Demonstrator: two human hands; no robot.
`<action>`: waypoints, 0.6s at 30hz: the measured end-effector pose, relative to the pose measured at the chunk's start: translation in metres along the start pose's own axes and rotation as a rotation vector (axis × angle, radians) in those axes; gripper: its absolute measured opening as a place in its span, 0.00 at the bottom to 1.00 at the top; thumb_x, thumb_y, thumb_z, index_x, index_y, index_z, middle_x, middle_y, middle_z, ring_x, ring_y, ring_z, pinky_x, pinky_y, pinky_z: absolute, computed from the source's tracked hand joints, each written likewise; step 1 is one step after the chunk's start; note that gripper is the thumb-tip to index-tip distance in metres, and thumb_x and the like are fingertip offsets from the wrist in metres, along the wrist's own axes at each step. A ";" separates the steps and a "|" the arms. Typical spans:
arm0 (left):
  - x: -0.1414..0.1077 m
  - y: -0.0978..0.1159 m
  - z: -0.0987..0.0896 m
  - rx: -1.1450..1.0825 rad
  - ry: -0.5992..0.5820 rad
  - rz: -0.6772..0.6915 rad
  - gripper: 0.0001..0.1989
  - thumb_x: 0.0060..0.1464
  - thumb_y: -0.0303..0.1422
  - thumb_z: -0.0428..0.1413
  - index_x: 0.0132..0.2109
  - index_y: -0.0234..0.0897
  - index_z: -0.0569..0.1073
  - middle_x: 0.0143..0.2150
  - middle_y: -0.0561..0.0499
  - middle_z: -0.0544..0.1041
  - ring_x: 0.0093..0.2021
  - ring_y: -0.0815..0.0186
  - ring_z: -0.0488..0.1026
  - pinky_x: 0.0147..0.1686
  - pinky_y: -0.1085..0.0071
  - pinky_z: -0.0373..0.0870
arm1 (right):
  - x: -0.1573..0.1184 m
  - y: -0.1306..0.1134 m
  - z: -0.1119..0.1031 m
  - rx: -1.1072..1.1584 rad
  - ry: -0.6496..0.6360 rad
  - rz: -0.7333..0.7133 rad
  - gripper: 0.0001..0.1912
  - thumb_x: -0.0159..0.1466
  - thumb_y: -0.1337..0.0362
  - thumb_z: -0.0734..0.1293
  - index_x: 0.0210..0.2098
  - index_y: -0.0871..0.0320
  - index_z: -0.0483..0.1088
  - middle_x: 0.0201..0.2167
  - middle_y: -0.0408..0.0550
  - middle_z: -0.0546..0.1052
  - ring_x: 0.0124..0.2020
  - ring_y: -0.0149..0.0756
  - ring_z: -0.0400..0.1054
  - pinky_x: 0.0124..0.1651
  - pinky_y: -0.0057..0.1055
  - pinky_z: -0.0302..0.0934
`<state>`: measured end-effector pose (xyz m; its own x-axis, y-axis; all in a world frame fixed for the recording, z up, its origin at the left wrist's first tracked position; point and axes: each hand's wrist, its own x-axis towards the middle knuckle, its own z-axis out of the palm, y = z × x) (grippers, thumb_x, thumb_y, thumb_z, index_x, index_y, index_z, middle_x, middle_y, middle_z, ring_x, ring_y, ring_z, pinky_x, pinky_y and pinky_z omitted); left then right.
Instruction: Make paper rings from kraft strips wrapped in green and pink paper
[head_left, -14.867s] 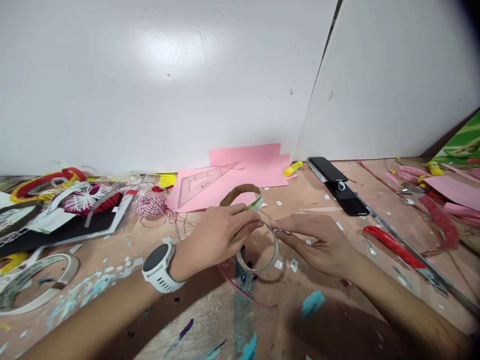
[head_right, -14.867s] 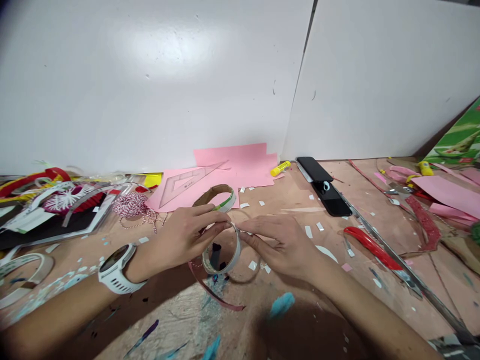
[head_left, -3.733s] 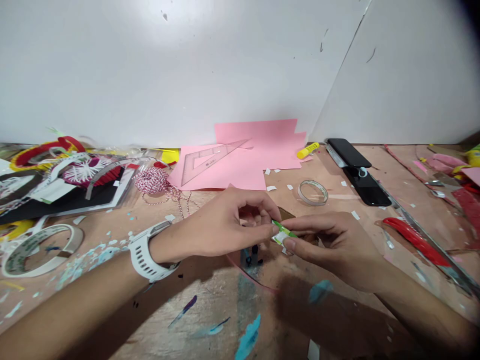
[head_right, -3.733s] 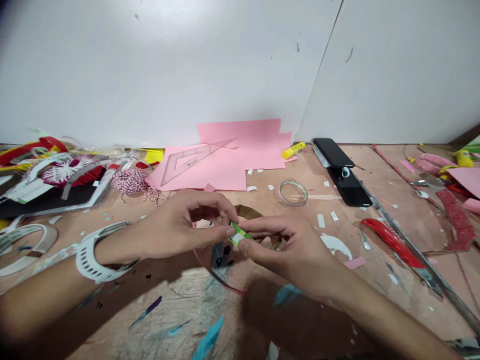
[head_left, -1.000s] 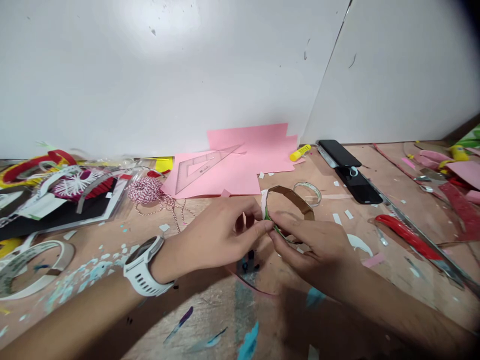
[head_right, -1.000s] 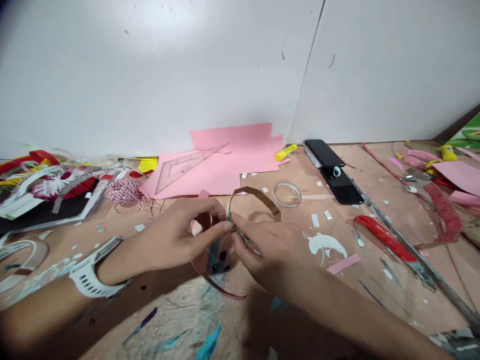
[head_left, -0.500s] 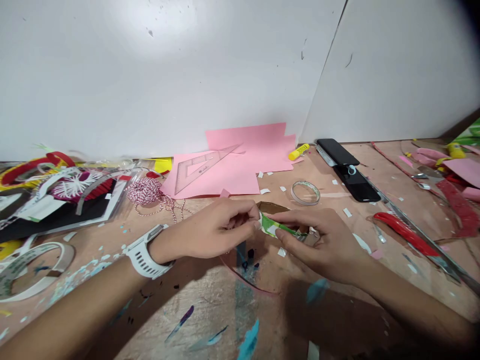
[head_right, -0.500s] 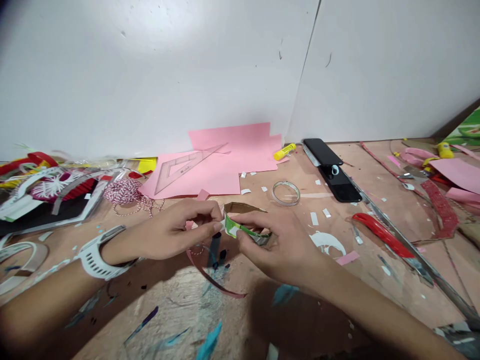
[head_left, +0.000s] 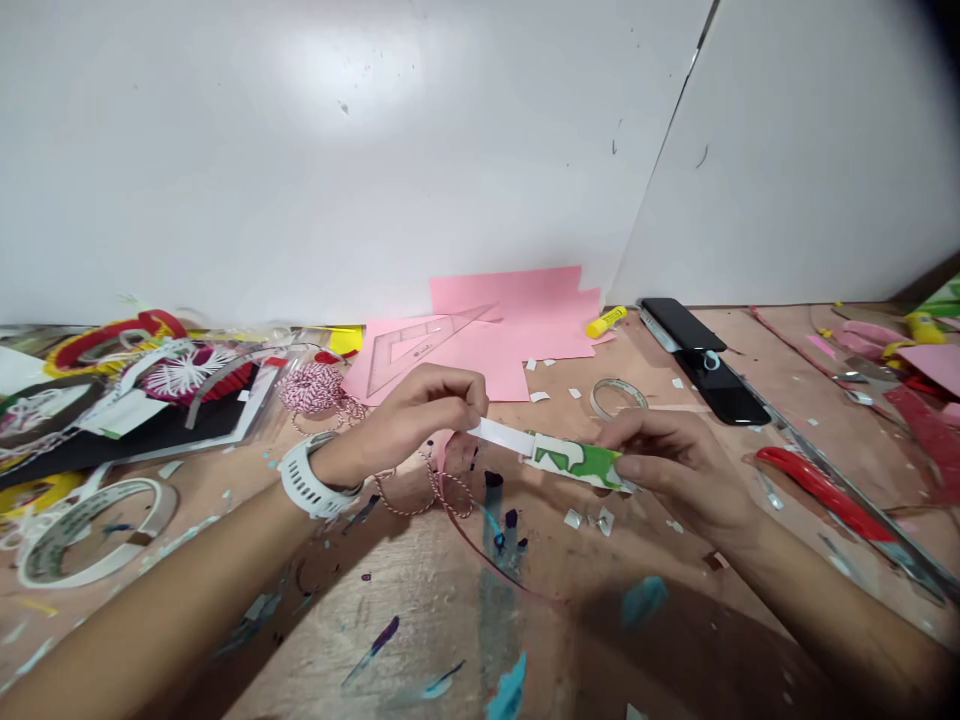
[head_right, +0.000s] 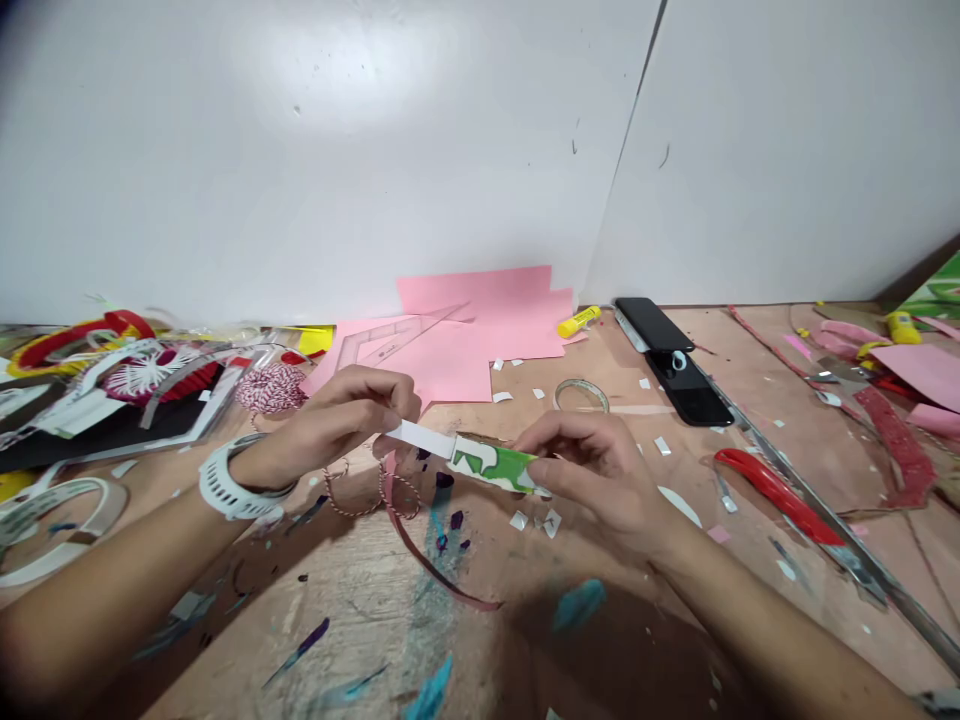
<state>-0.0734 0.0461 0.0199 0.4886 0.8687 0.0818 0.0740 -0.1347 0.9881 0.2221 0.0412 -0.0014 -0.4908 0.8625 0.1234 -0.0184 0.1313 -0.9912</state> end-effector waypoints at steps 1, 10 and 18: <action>0.000 0.000 -0.001 -0.024 0.018 0.023 0.07 0.52 0.30 0.55 0.26 0.37 0.69 0.21 0.53 0.70 0.23 0.69 0.68 0.26 0.71 0.64 | 0.000 0.000 -0.002 0.033 -0.001 -0.011 0.06 0.61 0.60 0.75 0.36 0.54 0.80 0.29 0.46 0.81 0.28 0.37 0.76 0.30 0.30 0.69; 0.000 0.006 0.001 -0.209 0.095 0.168 0.08 0.52 0.26 0.55 0.25 0.36 0.70 0.30 0.51 0.72 0.28 0.68 0.71 0.31 0.67 0.69 | 0.006 0.011 -0.006 -0.101 -0.089 0.047 0.15 0.65 0.50 0.72 0.41 0.54 0.76 0.24 0.43 0.76 0.29 0.39 0.75 0.28 0.29 0.65; -0.004 0.020 0.013 -0.239 0.177 0.161 0.07 0.50 0.26 0.57 0.25 0.35 0.71 0.33 0.50 0.72 0.32 0.67 0.73 0.31 0.68 0.76 | 0.001 0.004 0.014 -0.742 -0.026 -0.245 0.30 0.50 0.50 0.82 0.49 0.52 0.75 0.31 0.40 0.76 0.28 0.34 0.68 0.31 0.30 0.62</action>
<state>-0.0624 0.0337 0.0373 0.3174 0.9174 0.2402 -0.2086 -0.1796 0.9614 0.2093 0.0353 -0.0056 -0.5688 0.7558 0.3243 0.4539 0.6173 -0.6426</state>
